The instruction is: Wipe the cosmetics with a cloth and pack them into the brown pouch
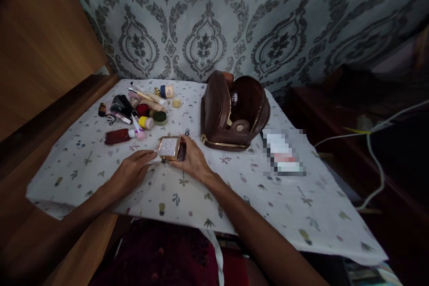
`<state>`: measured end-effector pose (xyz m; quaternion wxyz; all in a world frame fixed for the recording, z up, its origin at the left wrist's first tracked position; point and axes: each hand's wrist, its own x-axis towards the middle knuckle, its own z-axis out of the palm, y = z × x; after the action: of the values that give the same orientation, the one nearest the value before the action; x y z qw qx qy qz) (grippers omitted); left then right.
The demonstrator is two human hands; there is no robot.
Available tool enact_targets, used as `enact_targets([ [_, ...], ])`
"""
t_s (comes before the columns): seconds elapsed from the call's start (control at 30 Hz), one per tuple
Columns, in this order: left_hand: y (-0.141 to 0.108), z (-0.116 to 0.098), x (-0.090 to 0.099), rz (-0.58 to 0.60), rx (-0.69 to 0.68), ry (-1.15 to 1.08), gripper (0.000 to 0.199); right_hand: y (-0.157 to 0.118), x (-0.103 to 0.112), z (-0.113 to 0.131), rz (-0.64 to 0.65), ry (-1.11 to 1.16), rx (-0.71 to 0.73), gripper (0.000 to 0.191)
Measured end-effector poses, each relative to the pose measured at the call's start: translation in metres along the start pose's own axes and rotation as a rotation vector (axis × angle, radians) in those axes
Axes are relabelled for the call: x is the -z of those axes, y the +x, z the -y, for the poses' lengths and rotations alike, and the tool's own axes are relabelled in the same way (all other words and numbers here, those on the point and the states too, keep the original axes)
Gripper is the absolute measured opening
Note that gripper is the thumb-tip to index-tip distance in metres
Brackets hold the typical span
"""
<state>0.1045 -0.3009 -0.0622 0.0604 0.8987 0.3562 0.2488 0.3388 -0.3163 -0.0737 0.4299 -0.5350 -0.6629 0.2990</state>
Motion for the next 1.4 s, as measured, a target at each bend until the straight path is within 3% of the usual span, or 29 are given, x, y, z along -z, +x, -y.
enact_targets([
  [0.13, 0.007, -0.001, 0.002, -0.007, -0.007, 0.0, 0.034, -0.001, -0.001, 0.0, -0.014, -0.015, -0.02, 0.076],
  [0.27, 0.035, -0.005, 0.007, 0.033, 0.014, 0.031, 0.032, -0.002, -0.001, -0.003, -0.011, -0.059, -0.011, 0.081],
  [0.43, 0.072, -0.023, 0.006, 0.103, -0.026, 0.073, 0.033, -0.003, -0.001, -0.008, -0.025, -0.125, 0.041, 0.086],
  [0.53, 0.081, -0.035, 0.003, 0.114, -0.077, 0.073, 0.037, -0.003, -0.002, -0.008, -0.032, -0.155, 0.063, 0.085],
  [0.7, 0.066, -0.042, 0.001, 0.135, -0.274, 0.019, 0.036, -0.002, -0.001, -0.005, -0.032, -0.143, 0.094, 0.077],
  [0.83, 0.041, -0.035, 0.001, 0.074, -0.354, -0.055, 0.042, -0.001, 0.001, -0.003, -0.016, -0.096, 0.058, 0.071],
  [0.97, 0.021, -0.018, -0.005, -0.023, -0.317, -0.134, 0.044, -0.001, 0.001, -0.004, -0.006, -0.054, 0.055, 0.07],
  [1.13, 0.018, 0.002, -0.009, -0.079, -0.147, -0.136, 0.045, -0.001, 0.0, -0.005, -0.013, -0.057, 0.03, 0.073],
  [1.23, 0.026, -0.003, -0.009, -0.048, -0.068, -0.13, 0.047, -0.001, 0.0, -0.005, -0.014, -0.081, 0.04, 0.075],
  [1.4, 0.048, -0.027, -0.011, 0.021, -0.146, -0.083, 0.05, -0.002, 0.0, -0.006, -0.021, -0.116, 0.05, 0.078],
])
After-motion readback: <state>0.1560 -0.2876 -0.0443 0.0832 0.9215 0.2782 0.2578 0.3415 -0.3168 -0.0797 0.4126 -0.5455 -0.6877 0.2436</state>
